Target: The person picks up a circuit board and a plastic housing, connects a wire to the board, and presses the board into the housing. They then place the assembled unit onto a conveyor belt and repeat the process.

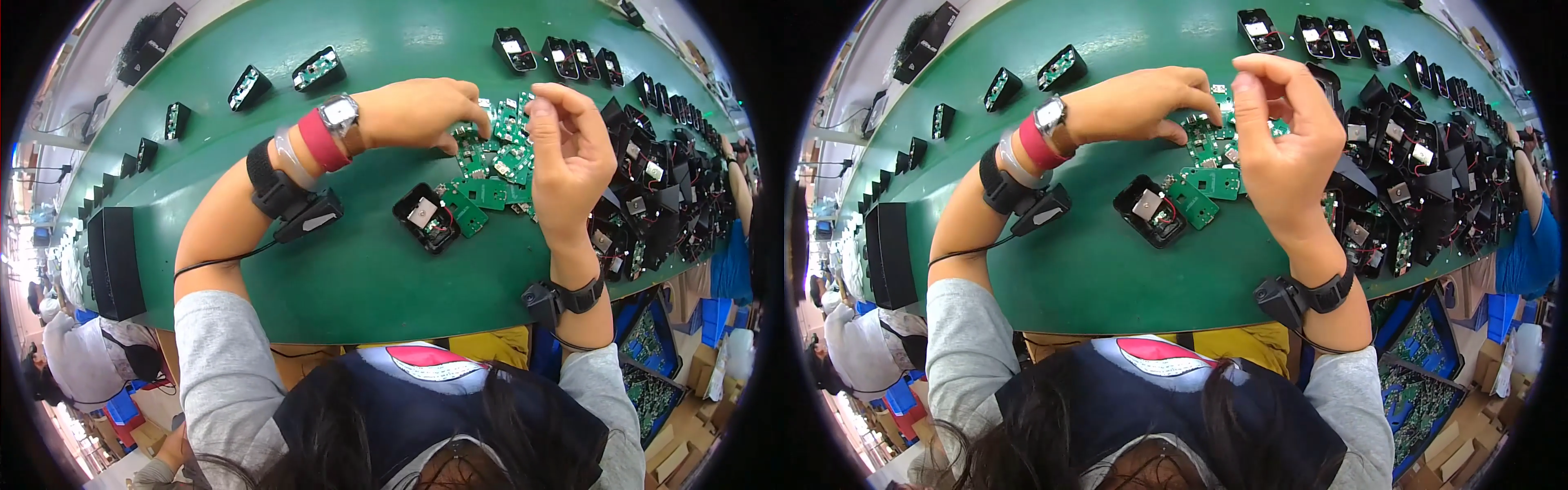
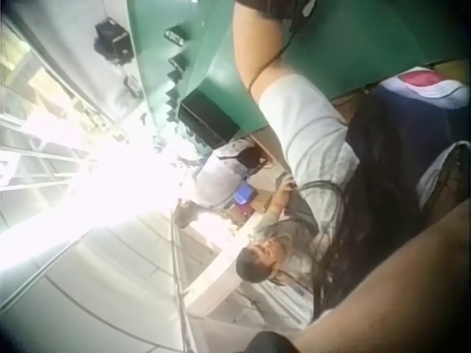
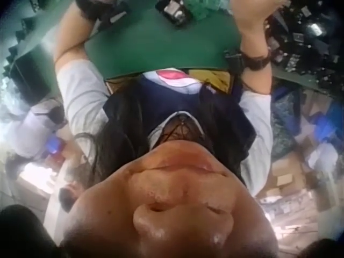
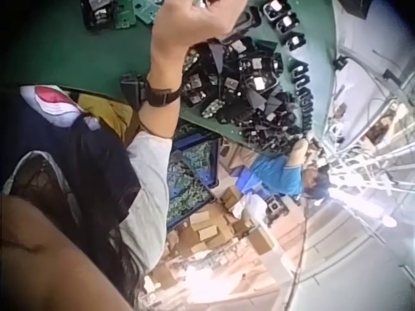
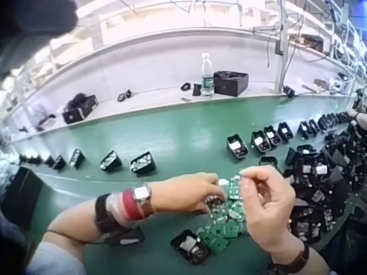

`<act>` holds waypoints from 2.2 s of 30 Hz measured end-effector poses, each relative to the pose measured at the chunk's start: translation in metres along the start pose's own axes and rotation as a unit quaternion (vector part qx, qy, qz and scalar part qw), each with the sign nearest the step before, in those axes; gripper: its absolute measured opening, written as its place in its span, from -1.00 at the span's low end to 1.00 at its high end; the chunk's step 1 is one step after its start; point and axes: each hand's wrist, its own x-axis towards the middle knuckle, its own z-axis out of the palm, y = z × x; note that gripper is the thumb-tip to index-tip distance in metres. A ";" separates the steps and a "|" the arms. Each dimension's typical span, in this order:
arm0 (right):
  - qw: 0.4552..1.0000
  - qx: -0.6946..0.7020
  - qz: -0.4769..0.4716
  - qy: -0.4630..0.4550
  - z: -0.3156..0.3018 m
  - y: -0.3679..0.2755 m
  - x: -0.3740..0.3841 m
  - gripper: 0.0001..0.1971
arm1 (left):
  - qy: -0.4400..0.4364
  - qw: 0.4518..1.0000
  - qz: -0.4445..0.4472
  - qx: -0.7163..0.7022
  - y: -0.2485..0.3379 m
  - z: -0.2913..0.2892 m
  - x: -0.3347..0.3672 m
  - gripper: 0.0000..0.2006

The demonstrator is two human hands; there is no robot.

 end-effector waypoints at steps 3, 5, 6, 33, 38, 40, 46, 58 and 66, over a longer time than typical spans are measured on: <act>0.998 -0.024 -0.058 -0.031 0.005 -0.007 -0.003 -0.92 | 0.005 0.999 -0.028 -0.022 -0.002 0.008 0.003 -0.68; 0.996 -0.024 -0.051 -0.065 0.006 -0.012 -0.006 -0.92 | 0.064 0.998 -0.023 -0.007 -0.006 0.013 0.000 -0.68; 0.994 -0.026 -0.049 -0.095 0.006 -0.015 -0.008 -0.92 | 0.063 0.998 -0.029 -0.009 -0.006 0.016 -0.007 -0.68; 0.918 -0.056 0.181 -0.348 0.031 -0.011 -0.043 -0.89 | 0.178 0.754 -0.240 -0.585 0.058 0.041 -0.104 -0.71; 0.901 -0.044 0.229 -0.366 0.030 -0.015 -0.038 -0.90 | 0.178 0.767 -0.280 -0.550 0.056 0.036 -0.108 -0.69; 0.892 -0.051 0.251 -0.372 0.031 -0.016 -0.037 -0.90 | 0.194 0.745 -0.299 -0.564 0.055 0.036 -0.109 -0.69; 0.901 0.013 0.273 -0.336 0.032 -0.011 -0.042 -0.82 | 0.149 0.757 -0.313 -0.554 0.065 0.032 -0.104 -0.61; 0.901 -0.038 0.249 -0.352 0.025 -0.027 -0.039 -0.88 | 0.147 0.801 -0.319 -0.485 0.079 0.031 -0.097 -0.44; 0.872 0.194 0.363 -0.264 0.032 -0.022 -0.041 -0.91 | 0.077 0.710 -0.284 -0.640 0.076 0.029 -0.095 -0.30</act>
